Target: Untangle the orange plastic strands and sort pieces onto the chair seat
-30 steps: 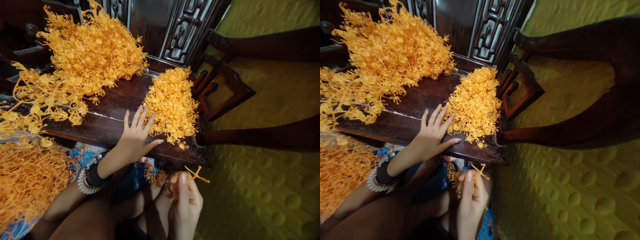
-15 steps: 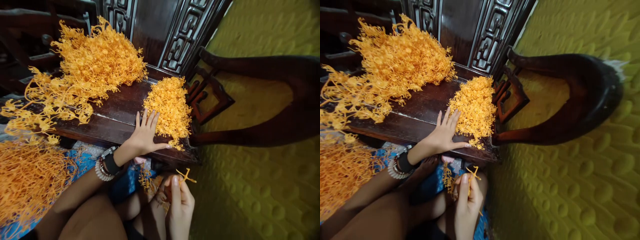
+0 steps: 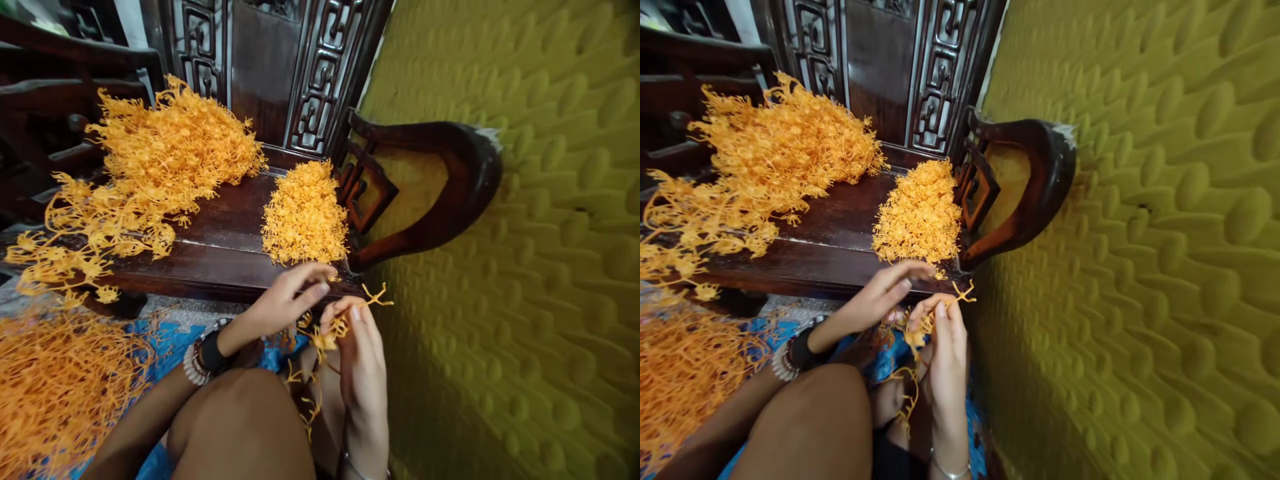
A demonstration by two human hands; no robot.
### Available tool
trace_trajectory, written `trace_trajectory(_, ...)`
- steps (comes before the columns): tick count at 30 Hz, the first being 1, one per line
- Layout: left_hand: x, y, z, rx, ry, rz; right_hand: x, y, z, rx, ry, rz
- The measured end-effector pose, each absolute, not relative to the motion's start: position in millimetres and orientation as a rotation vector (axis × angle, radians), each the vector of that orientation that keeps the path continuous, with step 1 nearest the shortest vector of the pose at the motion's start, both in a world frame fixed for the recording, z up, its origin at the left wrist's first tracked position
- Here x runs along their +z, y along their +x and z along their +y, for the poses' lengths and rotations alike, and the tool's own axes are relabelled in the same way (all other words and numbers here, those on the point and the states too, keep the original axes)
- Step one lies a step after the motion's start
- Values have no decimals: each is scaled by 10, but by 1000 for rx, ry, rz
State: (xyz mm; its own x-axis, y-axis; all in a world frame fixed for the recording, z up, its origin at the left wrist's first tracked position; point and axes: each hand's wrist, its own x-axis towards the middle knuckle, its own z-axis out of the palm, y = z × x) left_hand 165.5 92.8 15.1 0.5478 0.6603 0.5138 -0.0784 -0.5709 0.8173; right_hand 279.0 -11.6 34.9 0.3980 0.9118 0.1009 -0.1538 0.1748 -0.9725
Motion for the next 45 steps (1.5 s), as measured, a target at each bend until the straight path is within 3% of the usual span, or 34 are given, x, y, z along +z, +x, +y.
trace_trajectory(5,175,1680,702,476,1872,295,403,2924,-117,722,-1232,-939)
trace_trajectory(9,105,1639,712,527,1889,372,225,2958,-102,494,-1460,-1116)
trace_trajectory(14,11,1552,770,492,1972,395,18,2902,-28,550,-1509,-1259)
trace_trajectory(21,-12,1397,730,444,1915,358,-29,2988,-4,636,-1310,-956)
trace_trajectory(26,90,1283,711,228,1886,275,98,2958,-58,436,-1215,-817)
trace_trajectory(33,98,1171,709,362,1678,293,106,2880,-60,972,-1009,-670)
trace_trajectory(39,40,1233,678,492,1191,561,34,2885,-3,1084,-872,-261)
trace_trajectory(45,-25,1262,723,670,1043,609,58,2863,-20,1142,-714,-298)
